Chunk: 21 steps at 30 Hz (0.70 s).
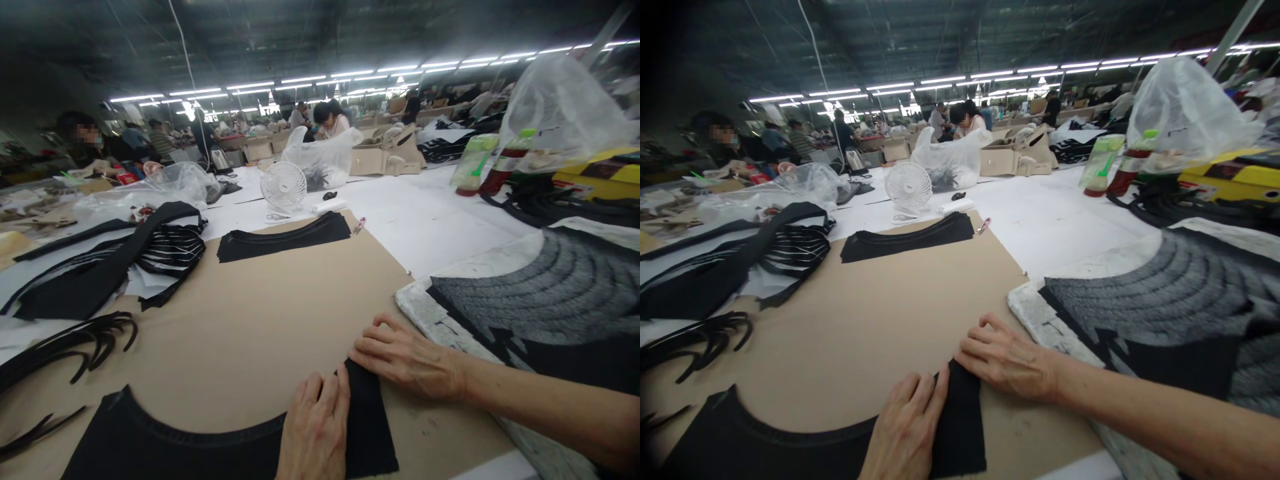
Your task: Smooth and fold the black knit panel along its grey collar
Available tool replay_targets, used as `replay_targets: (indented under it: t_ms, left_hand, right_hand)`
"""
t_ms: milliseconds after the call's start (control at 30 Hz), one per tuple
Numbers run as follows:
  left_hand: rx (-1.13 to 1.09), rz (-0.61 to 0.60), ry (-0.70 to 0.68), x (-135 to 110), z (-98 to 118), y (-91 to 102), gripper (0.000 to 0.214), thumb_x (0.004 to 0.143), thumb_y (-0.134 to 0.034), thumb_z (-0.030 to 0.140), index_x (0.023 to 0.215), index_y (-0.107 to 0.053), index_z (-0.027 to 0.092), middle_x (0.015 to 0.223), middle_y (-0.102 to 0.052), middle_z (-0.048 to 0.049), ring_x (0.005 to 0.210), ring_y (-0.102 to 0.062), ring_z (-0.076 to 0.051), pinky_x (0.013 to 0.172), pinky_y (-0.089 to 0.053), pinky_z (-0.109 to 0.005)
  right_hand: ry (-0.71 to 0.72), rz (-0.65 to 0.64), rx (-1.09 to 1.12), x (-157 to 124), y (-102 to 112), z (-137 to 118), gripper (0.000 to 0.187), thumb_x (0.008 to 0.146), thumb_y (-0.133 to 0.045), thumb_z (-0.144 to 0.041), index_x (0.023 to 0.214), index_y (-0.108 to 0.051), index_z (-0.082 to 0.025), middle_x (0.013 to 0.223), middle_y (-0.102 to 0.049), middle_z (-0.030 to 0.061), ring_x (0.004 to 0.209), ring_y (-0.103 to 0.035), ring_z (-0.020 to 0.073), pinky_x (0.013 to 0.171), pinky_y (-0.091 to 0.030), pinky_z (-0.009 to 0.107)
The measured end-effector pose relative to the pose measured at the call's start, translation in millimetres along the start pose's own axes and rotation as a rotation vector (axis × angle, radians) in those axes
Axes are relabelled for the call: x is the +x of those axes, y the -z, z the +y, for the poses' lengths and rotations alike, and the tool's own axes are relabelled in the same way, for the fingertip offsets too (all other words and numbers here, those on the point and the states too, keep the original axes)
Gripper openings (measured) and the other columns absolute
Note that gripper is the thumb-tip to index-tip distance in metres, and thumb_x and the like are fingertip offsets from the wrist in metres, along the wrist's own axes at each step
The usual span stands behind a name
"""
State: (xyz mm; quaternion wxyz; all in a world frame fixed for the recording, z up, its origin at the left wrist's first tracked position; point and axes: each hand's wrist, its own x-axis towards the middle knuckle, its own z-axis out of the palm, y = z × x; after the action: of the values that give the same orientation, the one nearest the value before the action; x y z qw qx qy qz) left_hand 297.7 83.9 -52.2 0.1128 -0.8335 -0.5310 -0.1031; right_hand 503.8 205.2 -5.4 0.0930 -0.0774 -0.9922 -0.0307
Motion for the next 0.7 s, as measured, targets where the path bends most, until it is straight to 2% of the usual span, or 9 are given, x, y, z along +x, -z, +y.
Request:
replay_targets:
  t_ms: [167, 333, 533, 700]
  left_hand:
    - [-0.012, 0.006, 0.008, 1.1, -0.2, -0.3, 0.057, 0.084, -0.048, 0.006, 0.14, -0.041, 0.015, 0.097, -0.057, -0.0061, 0.087, -0.048, -0.02, 0.079, -0.042, -0.032]
    - [-0.02, 0.031, -0.008, 2.0, -0.4, 0.4, 0.06, 0.081, -0.051, 0.006, 0.14, -0.04, 0.011, 0.098, -0.058, -0.0055, 0.087, -0.048, -0.021, 0.078, -0.043, -0.033]
    - [-0.005, 0.045, 0.016, -0.1, 0.2, -0.5, 0.058, 0.081, -0.048, 0.004, 0.138, -0.042, 0.013, 0.101, -0.058, -0.0068, 0.09, -0.05, -0.022, 0.081, -0.043, -0.034]
    - [-0.018, 0.058, -0.005, -1.0, -1.9, 3.8, 0.059, 0.078, -0.049, 0.003, 0.136, -0.045, 0.017, 0.1, -0.059, -0.0067, 0.091, -0.051, -0.023, 0.079, -0.043, -0.035]
  right_hand:
    - [-0.172, 0.064, 0.066, -6.1, -0.1, -0.4, 0.038, 0.089, -0.037, -0.006, 0.124, -0.052, -0.013, 0.1, -0.061, 0.0105, 0.09, -0.049, 0.0222, 0.085, -0.034, 0.041]
    - [-0.198, 0.065, 0.143, -6.6, 3.3, -11.4, 0.045, 0.082, -0.042, -0.003, 0.122, -0.055, -0.017, 0.103, -0.061, 0.0091, 0.092, -0.05, 0.022, 0.085, -0.034, 0.04]
    - [-0.49, 0.108, 0.295, -2.2, 9.2, -30.2, 0.023, 0.092, -0.044, -0.011, 0.106, -0.06, -0.019, 0.098, -0.061, 0.0061, 0.091, -0.051, 0.0215, 0.083, -0.035, 0.038]
    - [-0.472, 0.107, 0.253, -7.7, 6.9, -42.1, 0.022, 0.093, -0.043, -0.012, 0.103, -0.061, -0.02, 0.097, -0.06, 0.0052, 0.088, -0.05, 0.022, 0.083, -0.033, 0.04]
